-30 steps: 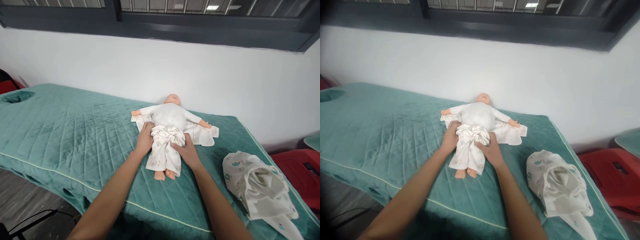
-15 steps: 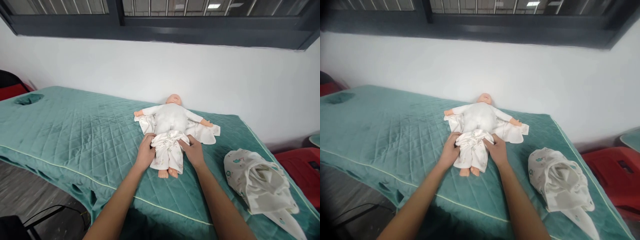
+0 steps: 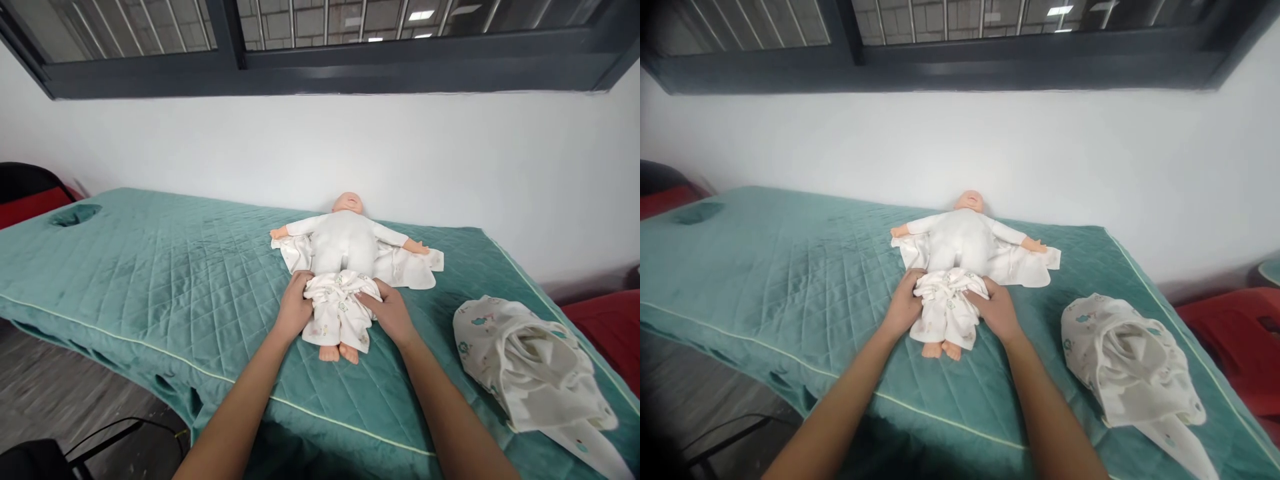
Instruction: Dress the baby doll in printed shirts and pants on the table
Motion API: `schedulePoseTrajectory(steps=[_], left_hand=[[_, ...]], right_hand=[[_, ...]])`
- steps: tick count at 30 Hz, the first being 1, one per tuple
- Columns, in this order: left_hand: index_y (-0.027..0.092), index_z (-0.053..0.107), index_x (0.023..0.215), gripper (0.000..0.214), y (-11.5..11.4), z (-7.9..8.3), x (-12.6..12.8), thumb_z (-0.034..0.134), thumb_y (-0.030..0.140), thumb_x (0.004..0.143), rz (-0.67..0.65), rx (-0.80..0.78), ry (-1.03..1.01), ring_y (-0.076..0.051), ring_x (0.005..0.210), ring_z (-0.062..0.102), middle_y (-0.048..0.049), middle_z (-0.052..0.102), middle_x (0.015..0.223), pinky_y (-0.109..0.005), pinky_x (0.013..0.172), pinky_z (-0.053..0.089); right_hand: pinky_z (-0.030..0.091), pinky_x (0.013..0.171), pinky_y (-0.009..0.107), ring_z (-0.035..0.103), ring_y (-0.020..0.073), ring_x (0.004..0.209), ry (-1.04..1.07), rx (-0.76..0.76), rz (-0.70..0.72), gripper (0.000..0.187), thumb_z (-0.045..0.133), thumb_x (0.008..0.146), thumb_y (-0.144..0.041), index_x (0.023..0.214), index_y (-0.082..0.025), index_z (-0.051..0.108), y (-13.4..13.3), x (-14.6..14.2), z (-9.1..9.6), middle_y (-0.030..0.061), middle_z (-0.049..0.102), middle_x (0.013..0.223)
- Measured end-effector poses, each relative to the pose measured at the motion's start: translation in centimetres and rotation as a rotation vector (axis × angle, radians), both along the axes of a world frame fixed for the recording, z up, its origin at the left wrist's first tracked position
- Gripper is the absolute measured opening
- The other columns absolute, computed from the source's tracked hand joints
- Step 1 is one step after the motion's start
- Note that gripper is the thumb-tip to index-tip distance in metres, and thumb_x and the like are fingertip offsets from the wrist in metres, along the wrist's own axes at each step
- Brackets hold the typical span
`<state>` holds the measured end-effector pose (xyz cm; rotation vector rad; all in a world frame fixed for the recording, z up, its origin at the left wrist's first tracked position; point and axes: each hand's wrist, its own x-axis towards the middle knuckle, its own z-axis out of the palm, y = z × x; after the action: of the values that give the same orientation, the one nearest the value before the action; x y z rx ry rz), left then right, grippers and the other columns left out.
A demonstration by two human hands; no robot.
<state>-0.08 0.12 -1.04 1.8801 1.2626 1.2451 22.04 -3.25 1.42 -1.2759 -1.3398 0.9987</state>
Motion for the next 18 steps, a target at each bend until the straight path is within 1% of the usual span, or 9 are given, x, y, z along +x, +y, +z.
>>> schedulePoseTrajectory(steps=[4,9,13,18], left_hand=[[0.02,0.06,0.088,0.021,0.7,0.1,0.3,0.052,0.005,0.075,0.001,-0.018,0.038,-0.02,0.104,0.06,-0.0055,0.061,0.11,-0.032,0.092,0.047],[0.019,0.059,0.084,0.015,2.5,-0.3,0.5,0.056,0.007,0.075,0.02,-0.006,0.035,-0.02,0.1,0.06,-0.0048,0.063,0.105,-0.032,0.09,0.046],[0.02,0.058,0.086,0.012,3.7,-0.5,0.9,0.055,0.011,0.079,0.03,0.026,0.023,-0.02,0.097,0.059,-0.0036,0.062,0.1,-0.032,0.088,0.046],[0.02,0.059,0.087,0.014,4.2,-0.4,1.1,0.053,0.011,0.079,0.037,0.068,0.027,-0.02,0.096,0.059,-0.0036,0.062,0.097,-0.032,0.087,0.047]], right_hand=[[0.043,0.071,0.029,0.054,0.0163,0.074,0.068,-0.017,0.008,0.029,0.079,0.073,-0.045,0.081,-0.019,0.068,0.4,0.3,0.0,-0.0026,0.064,0.075],[0.041,0.07,0.028,0.052,0.0151,0.072,0.115,-0.03,0.014,0.031,0.078,0.074,-0.046,0.078,-0.018,0.065,1.0,0.6,-0.1,-0.0033,0.062,0.075],[0.04,0.068,0.027,0.05,0.0143,0.07,0.118,-0.037,-0.001,0.034,0.078,0.075,-0.049,0.078,-0.019,0.064,1.3,0.8,-0.4,-0.004,0.059,0.072],[0.039,0.066,0.026,0.05,0.0143,0.07,0.079,-0.03,-0.027,0.035,0.076,0.076,-0.051,0.079,-0.019,0.063,1.6,1.1,-0.9,-0.0043,0.058,0.073]])
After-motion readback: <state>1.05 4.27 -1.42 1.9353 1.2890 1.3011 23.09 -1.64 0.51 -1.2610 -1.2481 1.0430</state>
